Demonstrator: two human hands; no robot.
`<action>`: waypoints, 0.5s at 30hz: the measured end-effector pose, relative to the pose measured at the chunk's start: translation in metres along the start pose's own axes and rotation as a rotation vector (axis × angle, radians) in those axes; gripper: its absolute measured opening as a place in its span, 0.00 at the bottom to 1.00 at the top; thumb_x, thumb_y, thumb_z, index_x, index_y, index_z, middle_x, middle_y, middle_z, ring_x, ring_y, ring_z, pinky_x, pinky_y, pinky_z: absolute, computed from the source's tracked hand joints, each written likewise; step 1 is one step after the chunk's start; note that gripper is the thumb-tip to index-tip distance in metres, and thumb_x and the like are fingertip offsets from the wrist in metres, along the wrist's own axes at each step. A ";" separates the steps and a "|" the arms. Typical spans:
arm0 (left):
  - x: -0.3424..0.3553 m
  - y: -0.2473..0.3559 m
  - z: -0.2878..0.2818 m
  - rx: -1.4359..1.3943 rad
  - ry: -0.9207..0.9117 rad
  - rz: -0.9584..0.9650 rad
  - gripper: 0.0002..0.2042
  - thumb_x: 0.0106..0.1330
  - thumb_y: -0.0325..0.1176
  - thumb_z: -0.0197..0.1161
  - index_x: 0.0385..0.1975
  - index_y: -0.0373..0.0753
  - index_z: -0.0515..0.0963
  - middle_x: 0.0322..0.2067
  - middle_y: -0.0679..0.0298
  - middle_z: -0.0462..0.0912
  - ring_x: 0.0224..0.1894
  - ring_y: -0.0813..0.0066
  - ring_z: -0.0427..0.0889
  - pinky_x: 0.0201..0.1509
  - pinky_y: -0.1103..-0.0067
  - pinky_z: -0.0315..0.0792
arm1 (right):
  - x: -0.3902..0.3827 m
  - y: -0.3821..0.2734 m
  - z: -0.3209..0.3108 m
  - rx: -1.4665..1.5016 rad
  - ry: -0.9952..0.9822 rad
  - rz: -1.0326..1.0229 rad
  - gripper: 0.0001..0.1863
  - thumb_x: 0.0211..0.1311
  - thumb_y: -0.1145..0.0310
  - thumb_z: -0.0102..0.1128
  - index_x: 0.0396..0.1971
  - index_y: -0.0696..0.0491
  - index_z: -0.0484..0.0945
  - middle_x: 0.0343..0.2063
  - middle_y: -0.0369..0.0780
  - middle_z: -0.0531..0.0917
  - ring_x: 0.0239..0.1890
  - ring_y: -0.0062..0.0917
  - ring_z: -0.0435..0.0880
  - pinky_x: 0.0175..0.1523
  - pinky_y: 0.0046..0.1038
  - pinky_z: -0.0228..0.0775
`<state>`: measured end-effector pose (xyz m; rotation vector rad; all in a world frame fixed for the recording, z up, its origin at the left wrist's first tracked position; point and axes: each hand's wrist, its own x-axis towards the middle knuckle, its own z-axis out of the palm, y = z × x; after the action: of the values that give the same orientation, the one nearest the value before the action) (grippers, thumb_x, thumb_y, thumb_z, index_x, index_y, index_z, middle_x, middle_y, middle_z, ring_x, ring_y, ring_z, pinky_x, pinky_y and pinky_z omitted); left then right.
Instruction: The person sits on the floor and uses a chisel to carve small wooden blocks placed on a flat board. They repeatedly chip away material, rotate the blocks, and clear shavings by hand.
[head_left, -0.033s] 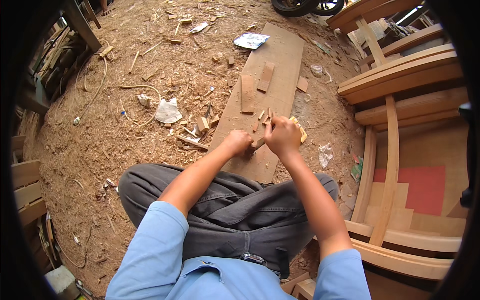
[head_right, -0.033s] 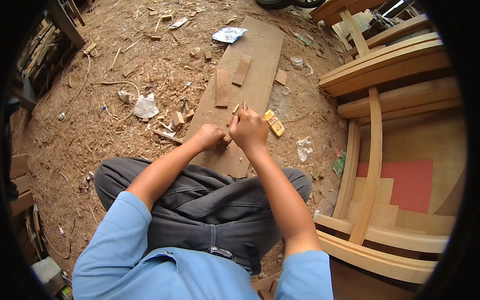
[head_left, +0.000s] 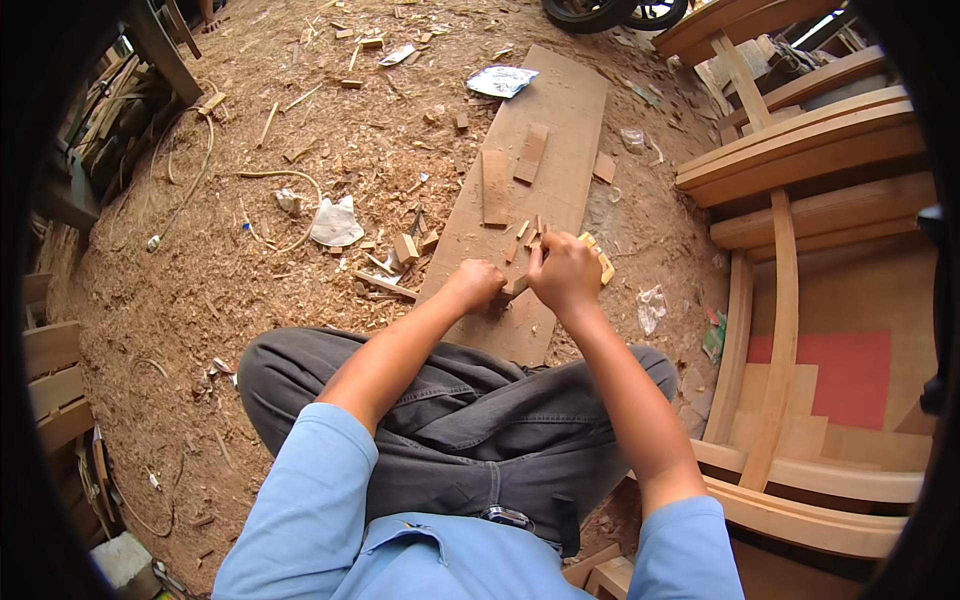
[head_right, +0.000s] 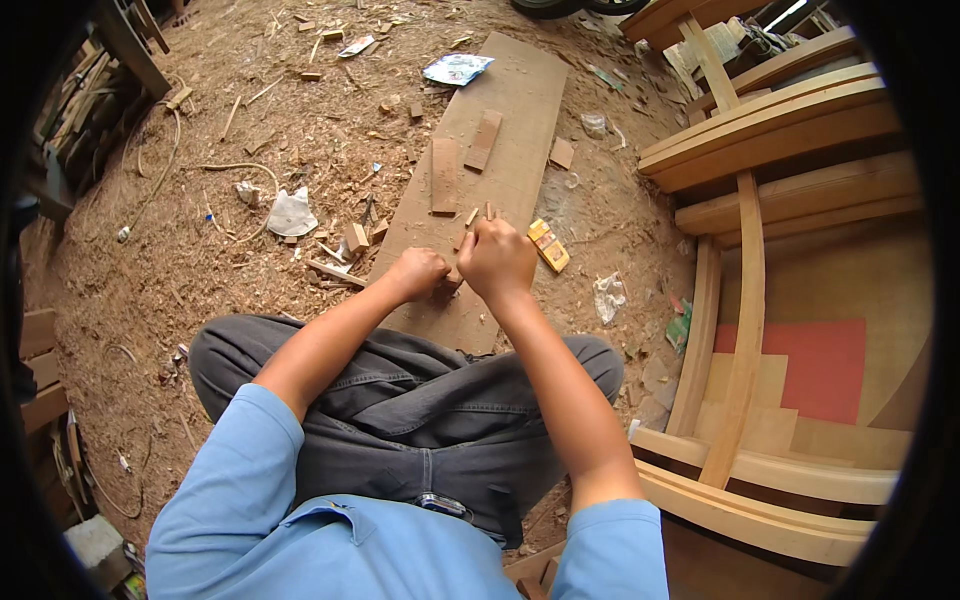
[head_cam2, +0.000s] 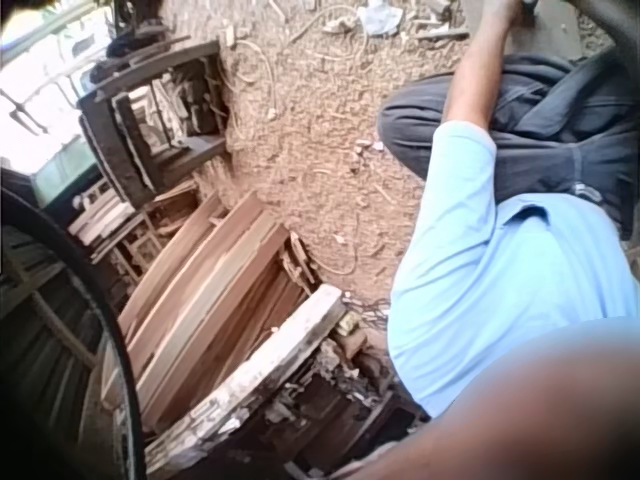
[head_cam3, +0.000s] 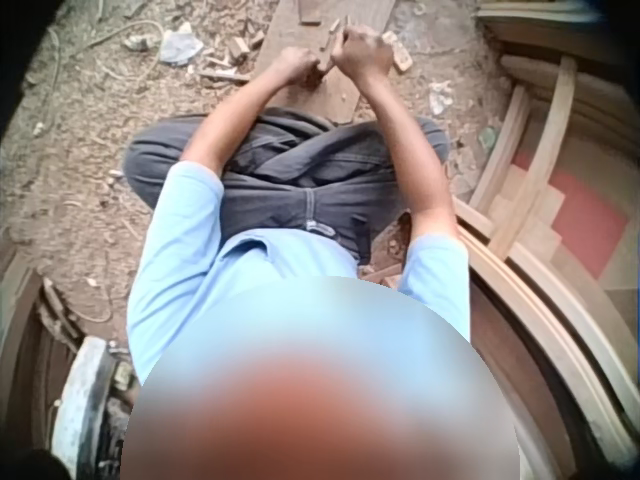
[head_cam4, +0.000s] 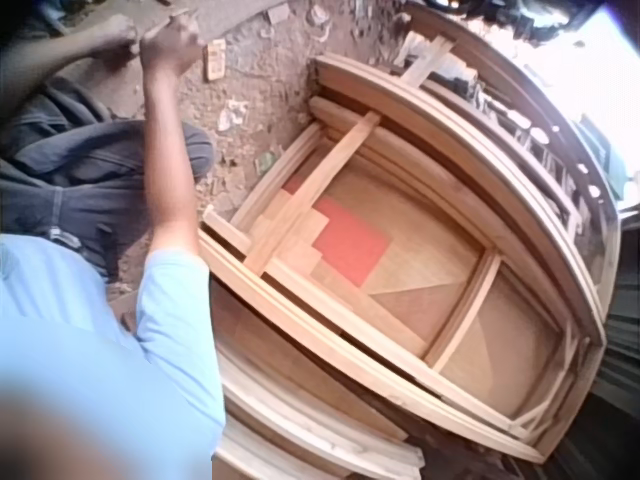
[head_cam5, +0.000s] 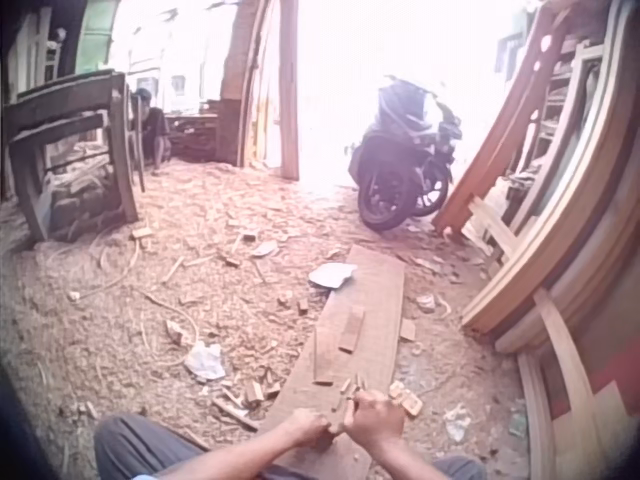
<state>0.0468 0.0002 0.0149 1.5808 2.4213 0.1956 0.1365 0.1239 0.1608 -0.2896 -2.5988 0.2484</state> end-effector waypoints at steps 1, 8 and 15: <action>0.000 0.001 -0.001 0.010 -0.005 -0.005 0.05 0.54 0.29 0.66 0.30 0.44 0.86 0.35 0.58 0.89 0.44 0.60 0.88 0.48 0.69 0.82 | -0.001 0.000 0.002 0.001 -0.038 -0.031 0.08 0.54 0.65 0.63 0.21 0.53 0.83 0.24 0.44 0.84 0.24 0.41 0.86 0.31 0.39 0.80; 0.007 -0.008 -0.002 -0.020 0.012 -0.017 0.05 0.54 0.29 0.66 0.29 0.44 0.86 0.34 0.58 0.88 0.43 0.60 0.88 0.46 0.68 0.82 | 0.013 0.014 0.007 0.041 -0.109 0.119 0.09 0.56 0.64 0.63 0.25 0.54 0.85 0.28 0.45 0.86 0.33 0.42 0.86 0.41 0.40 0.78; 0.009 -0.011 -0.002 -0.061 0.091 0.043 0.06 0.60 0.38 0.67 0.28 0.44 0.82 0.31 0.59 0.86 0.40 0.57 0.86 0.43 0.63 0.79 | 0.021 0.013 -0.008 0.031 -0.227 0.191 0.11 0.55 0.62 0.64 0.27 0.55 0.87 0.30 0.47 0.87 0.34 0.43 0.87 0.41 0.40 0.80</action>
<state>0.0333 0.0037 0.0130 1.6314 2.4256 0.3531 0.1247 0.1429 0.1742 -0.5277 -2.7884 0.4102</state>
